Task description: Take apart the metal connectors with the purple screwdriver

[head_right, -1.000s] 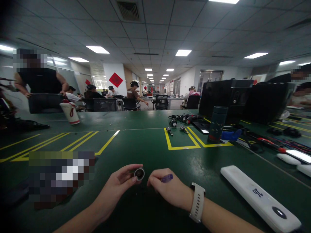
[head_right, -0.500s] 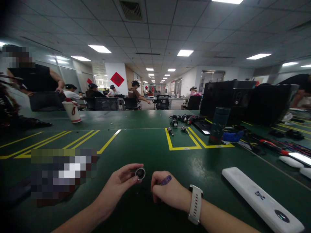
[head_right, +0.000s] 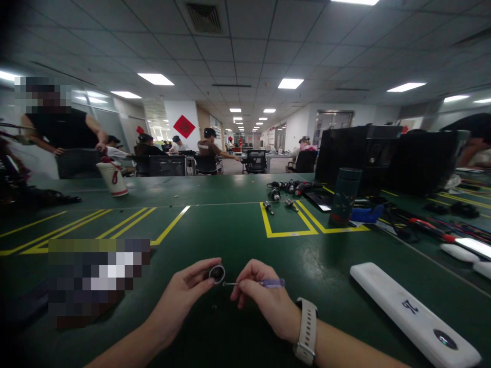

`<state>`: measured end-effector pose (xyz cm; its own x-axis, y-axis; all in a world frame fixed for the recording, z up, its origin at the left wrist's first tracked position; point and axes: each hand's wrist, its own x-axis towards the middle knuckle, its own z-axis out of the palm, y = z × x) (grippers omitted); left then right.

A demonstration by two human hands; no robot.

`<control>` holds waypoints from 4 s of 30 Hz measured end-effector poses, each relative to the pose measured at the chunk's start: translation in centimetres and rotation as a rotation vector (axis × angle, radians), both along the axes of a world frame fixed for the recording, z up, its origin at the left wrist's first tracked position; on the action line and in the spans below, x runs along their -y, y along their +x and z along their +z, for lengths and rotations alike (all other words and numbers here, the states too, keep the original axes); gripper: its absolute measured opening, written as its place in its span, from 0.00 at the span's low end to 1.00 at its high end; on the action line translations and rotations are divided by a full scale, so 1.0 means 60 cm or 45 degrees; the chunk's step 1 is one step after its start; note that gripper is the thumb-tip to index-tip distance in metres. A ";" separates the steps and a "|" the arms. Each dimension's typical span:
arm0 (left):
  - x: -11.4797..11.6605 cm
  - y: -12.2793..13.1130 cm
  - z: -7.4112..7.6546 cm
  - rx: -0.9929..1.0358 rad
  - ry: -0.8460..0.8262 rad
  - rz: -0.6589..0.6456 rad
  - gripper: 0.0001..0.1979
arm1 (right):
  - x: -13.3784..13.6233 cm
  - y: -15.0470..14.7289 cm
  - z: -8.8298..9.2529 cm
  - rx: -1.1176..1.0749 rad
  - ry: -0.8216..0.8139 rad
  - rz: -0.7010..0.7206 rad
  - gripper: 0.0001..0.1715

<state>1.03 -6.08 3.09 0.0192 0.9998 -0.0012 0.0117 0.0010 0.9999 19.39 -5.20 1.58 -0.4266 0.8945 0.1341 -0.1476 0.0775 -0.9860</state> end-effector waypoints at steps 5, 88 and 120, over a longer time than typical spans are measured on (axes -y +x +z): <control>0.002 0.002 -0.005 -0.004 -0.004 -0.016 0.19 | 0.019 0.004 0.002 0.442 0.577 -0.092 0.07; 0.001 0.003 0.004 0.040 -0.078 0.126 0.17 | 0.012 -0.010 0.000 0.192 0.238 -0.063 0.06; 0.007 0.019 -0.013 0.089 0.047 0.151 0.09 | 0.040 -0.030 -0.010 0.854 1.210 -0.205 0.12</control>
